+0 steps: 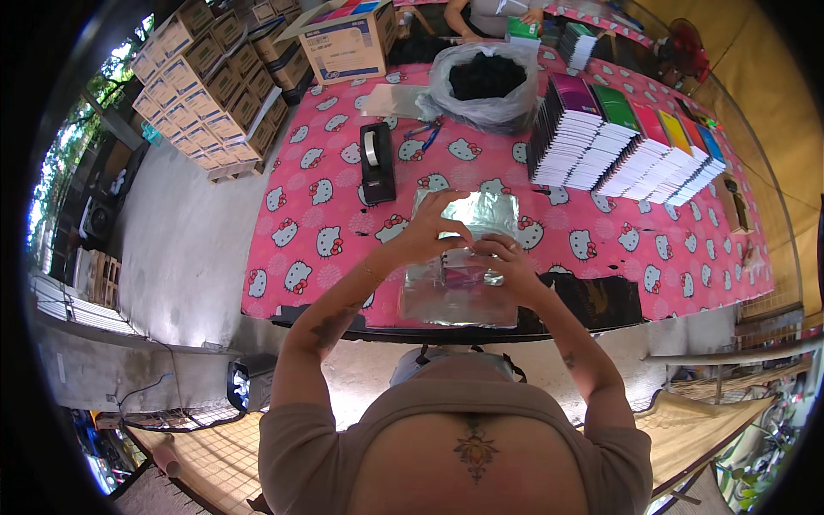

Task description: The person places small notebooks into silver foil pouches and seals them with adhesive tape.

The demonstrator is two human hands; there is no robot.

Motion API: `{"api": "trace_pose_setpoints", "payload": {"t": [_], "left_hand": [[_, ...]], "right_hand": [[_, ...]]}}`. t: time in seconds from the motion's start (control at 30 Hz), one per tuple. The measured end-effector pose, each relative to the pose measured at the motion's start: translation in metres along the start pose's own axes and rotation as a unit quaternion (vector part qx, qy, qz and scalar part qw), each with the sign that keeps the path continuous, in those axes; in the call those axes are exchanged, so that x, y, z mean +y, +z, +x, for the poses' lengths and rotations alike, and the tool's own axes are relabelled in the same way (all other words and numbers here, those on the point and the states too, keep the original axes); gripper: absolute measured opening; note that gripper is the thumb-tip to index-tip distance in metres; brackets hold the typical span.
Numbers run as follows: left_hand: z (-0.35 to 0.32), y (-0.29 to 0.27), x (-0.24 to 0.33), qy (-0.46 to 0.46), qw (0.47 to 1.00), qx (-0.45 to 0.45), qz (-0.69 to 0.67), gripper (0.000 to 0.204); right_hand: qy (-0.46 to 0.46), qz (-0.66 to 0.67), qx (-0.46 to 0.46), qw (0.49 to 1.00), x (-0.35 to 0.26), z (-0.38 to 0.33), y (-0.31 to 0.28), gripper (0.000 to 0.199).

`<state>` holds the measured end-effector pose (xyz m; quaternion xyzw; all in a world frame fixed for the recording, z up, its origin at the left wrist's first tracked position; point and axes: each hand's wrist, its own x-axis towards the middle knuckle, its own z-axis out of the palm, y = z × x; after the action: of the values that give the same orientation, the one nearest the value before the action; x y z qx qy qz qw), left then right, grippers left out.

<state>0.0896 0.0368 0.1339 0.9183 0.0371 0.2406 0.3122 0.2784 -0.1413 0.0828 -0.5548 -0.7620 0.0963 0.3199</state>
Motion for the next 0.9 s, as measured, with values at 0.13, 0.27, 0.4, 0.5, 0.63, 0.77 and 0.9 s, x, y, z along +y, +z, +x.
{"api": "trace_pose_setpoints", "payload": {"t": [0.13, 0.27, 0.4, 0.5, 0.63, 0.77, 0.9], "left_hand": [[-0.005, 0.022, -0.007, -0.026, 0.996, 0.007, 0.085, 0.037], [-0.015, 0.046, -0.01, -0.135, 0.984, 0.112, 0.026, 0.071], [-0.023, 0.03, -0.01, -0.31, 0.857, 0.098, -0.399, 0.068], [-0.037, 0.027, -0.027, -0.337, 0.873, -0.076, -0.345, 0.057], [-0.044, 0.029, -0.019, -0.288, 0.904, 0.009, -0.317, 0.05], [-0.04, 0.017, 0.024, -0.135, 0.991, 0.013, -0.006, 0.045], [-0.049, 0.024, 0.035, 0.037, 0.969, 0.026, 0.241, 0.033]], "right_hand": [[0.011, 0.044, 0.027, 0.999, 0.002, -0.003, 0.017, 0.065], [-0.022, 0.118, 0.056, 0.991, -0.007, 0.001, 0.017, 0.059], [0.194, 0.452, 0.184, 0.851, 0.023, 0.013, 0.023, 0.052], [0.251, 0.527, 0.01, 0.812, 0.033, 0.032, 0.022, 0.043], [0.19, 0.421, 0.006, 0.887, 0.031, 0.04, 0.012, 0.036], [0.043, 0.165, 0.022, 0.985, 0.007, 0.028, -0.019, 0.038], [-0.058, 0.032, 0.025, 0.997, 0.004, 0.017, -0.013, 0.031]]}}
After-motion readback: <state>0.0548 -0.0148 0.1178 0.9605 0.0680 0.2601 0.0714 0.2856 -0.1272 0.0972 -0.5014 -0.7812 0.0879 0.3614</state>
